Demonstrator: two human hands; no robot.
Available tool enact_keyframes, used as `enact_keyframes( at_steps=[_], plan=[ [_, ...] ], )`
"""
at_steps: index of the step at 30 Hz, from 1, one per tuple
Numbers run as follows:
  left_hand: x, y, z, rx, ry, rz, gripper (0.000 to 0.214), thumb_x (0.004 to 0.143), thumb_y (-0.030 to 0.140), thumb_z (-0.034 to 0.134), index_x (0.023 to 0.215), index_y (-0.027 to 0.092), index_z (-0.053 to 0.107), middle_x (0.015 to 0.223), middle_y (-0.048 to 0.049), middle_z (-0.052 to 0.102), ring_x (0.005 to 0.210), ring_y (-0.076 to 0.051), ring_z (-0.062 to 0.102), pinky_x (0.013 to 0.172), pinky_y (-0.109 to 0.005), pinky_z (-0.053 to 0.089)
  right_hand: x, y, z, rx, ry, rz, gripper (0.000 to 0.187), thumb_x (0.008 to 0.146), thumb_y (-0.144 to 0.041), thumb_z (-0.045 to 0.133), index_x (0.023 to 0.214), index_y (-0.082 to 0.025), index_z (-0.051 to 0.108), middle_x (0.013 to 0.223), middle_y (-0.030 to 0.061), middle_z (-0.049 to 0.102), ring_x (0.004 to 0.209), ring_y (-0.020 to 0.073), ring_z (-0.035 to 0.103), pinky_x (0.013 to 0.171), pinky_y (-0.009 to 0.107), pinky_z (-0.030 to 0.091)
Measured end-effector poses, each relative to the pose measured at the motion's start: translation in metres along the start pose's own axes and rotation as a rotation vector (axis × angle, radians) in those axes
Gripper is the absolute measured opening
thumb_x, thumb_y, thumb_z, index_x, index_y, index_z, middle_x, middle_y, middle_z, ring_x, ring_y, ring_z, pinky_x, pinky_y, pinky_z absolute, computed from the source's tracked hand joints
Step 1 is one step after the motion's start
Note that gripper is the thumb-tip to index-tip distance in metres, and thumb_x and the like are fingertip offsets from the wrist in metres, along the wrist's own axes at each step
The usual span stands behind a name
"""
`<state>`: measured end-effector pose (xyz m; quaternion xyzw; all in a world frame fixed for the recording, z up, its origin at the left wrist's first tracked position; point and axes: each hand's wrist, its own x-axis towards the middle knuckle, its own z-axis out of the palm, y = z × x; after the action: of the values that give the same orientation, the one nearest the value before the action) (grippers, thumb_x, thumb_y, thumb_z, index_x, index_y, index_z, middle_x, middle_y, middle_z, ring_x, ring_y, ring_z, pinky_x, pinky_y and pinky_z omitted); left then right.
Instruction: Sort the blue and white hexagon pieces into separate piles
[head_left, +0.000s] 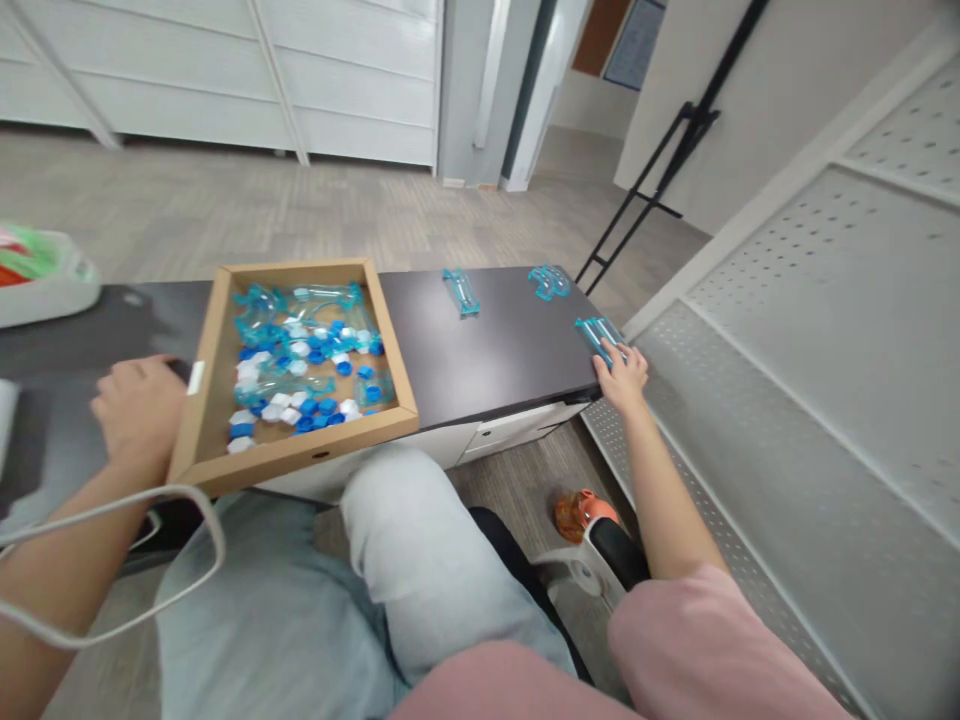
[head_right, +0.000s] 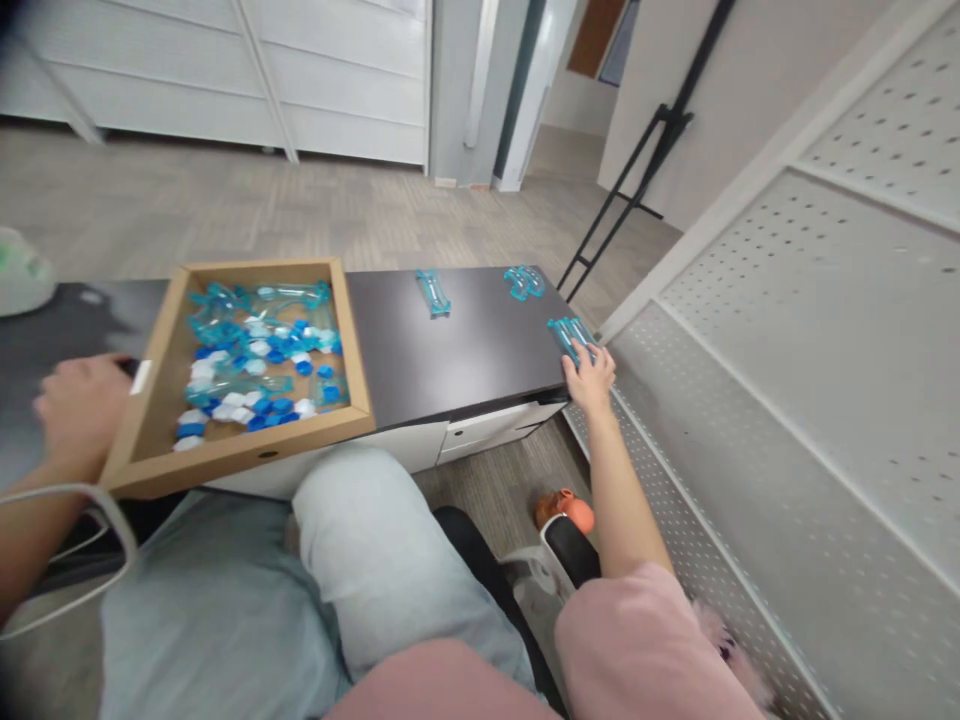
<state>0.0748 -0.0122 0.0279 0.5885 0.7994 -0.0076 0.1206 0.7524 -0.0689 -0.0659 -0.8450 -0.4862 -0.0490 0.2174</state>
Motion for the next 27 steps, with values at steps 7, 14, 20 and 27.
enact_keyframes(
  at_steps=[7,14,20,27],
  plan=[
    [0.023,-0.033,0.020,-0.169,0.261,-0.084,0.065,0.113,0.029,0.022,0.166,0.011,0.056,0.174,-0.0298,0.054,0.162,-0.045,0.048,0.130,-0.062,0.041,0.004,0.005,0.002,0.141,0.104,-0.070,0.083,0.100,-0.092,0.045,0.151,-0.035,0.076,0.157,0.0291,0.066,0.157,0.0590,0.050,0.125,0.086,0.041],
    [0.021,-0.036,0.022,-0.181,0.270,-0.029,0.066,0.114,0.030,0.020,0.164,0.004,0.054,0.170,-0.0320,0.053,0.156,-0.045,0.048,0.129,-0.061,0.040,-0.015,-0.029,-0.026,0.267,0.343,-0.201,0.091,0.093,-0.103,0.052,0.170,-0.056,0.055,0.172,0.0181,0.055,0.165,0.0638,0.039,0.125,0.092,0.041],
    [0.022,-0.035,0.022,-0.186,0.263,-0.023,0.068,0.114,0.029,0.018,0.167,0.001,0.052,0.171,-0.0334,0.051,0.156,-0.045,0.046,0.130,-0.060,0.038,-0.032,-0.155,-0.056,0.479,-0.044,-0.627,0.064,0.109,-0.080,0.058,0.153,-0.035,0.070,0.130,0.0186,0.074,0.123,0.0480,0.073,0.112,0.078,0.057],
    [0.016,-0.032,0.015,-0.162,0.229,-0.022,0.067,0.116,0.026,0.019,0.169,-0.002,0.051,0.172,-0.0338,0.050,0.157,-0.044,0.047,0.129,-0.058,0.038,-0.090,-0.356,-0.043,0.329,-0.634,-1.254,0.042,0.112,-0.053,0.074,0.148,-0.032,0.077,0.138,0.0101,0.080,0.129,0.0355,0.072,0.121,0.052,0.042]
  ],
)
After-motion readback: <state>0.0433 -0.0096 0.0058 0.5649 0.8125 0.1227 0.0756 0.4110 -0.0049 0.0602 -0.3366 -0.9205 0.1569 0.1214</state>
